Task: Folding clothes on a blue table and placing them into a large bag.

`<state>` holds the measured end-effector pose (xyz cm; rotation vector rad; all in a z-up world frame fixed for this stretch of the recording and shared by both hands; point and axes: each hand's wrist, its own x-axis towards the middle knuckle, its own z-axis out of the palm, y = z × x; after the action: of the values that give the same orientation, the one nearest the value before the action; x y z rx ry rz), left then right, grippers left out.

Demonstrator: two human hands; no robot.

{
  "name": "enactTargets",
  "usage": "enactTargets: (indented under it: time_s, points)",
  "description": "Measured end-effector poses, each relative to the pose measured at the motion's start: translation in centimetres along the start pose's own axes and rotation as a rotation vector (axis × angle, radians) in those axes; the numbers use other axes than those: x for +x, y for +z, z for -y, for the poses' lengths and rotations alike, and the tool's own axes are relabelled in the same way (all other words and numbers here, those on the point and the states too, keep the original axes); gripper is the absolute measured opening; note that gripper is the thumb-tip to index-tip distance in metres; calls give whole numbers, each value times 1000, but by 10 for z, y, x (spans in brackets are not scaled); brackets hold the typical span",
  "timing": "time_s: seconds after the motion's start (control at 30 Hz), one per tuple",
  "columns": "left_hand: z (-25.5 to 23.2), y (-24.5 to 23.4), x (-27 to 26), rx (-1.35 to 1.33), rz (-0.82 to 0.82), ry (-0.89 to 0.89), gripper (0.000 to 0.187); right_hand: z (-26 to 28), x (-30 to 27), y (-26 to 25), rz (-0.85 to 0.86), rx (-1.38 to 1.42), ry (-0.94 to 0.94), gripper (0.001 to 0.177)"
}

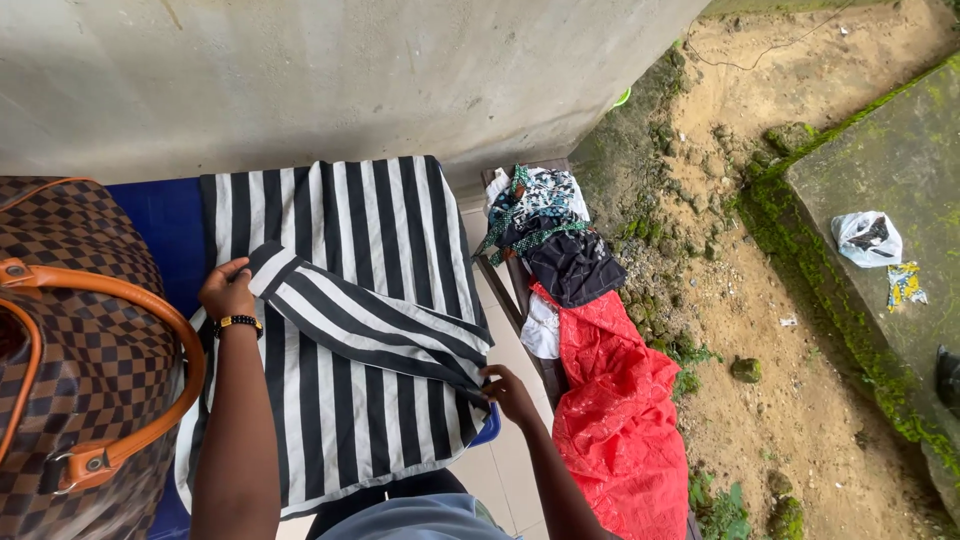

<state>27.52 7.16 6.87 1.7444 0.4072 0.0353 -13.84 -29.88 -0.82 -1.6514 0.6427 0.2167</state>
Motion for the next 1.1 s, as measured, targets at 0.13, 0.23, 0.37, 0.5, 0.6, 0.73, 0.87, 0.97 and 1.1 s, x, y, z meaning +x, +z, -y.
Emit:
enactTargets:
  time_s: [0.13, 0.23, 0.37, 0.5, 0.6, 0.73, 0.87, 0.97, 1.1]
  points:
    - [-12, 3, -5, 7, -24, -26, 19, 44, -23, 10, -14, -165, -109, 48]
    - [-19, 4, -10, -26, -36, -29, 19, 54, -41, 9, -30, -293, 85, 38]
    - [-18, 0, -7, -31, -78, -106, 20, 26, -59, 9, 123, -148, 108, 33]
    - [-11, -5, 3, -1, -112, -54, 19, 49, -90, 30, -350, -191, -252, 28]
    - [-2, -8, 9, -25, -91, -33, 18, 40, -110, 42, -574, -354, -77, 31]
    - [9, -8, 15, -76, -87, -52, 19, 32, -124, 52, -687, -648, -20, 24]
    - [71, -6, 42, -162, -64, -73, 21, 58, -135, 59, -527, -789, -353, 15]
    - [87, -11, 45, -29, -2, -154, 29, 40, -146, 61, -360, -886, -474, 15]
    - [81, -18, 47, 381, 157, -414, 47, 26, -149, 62, -321, -861, -203, 20]
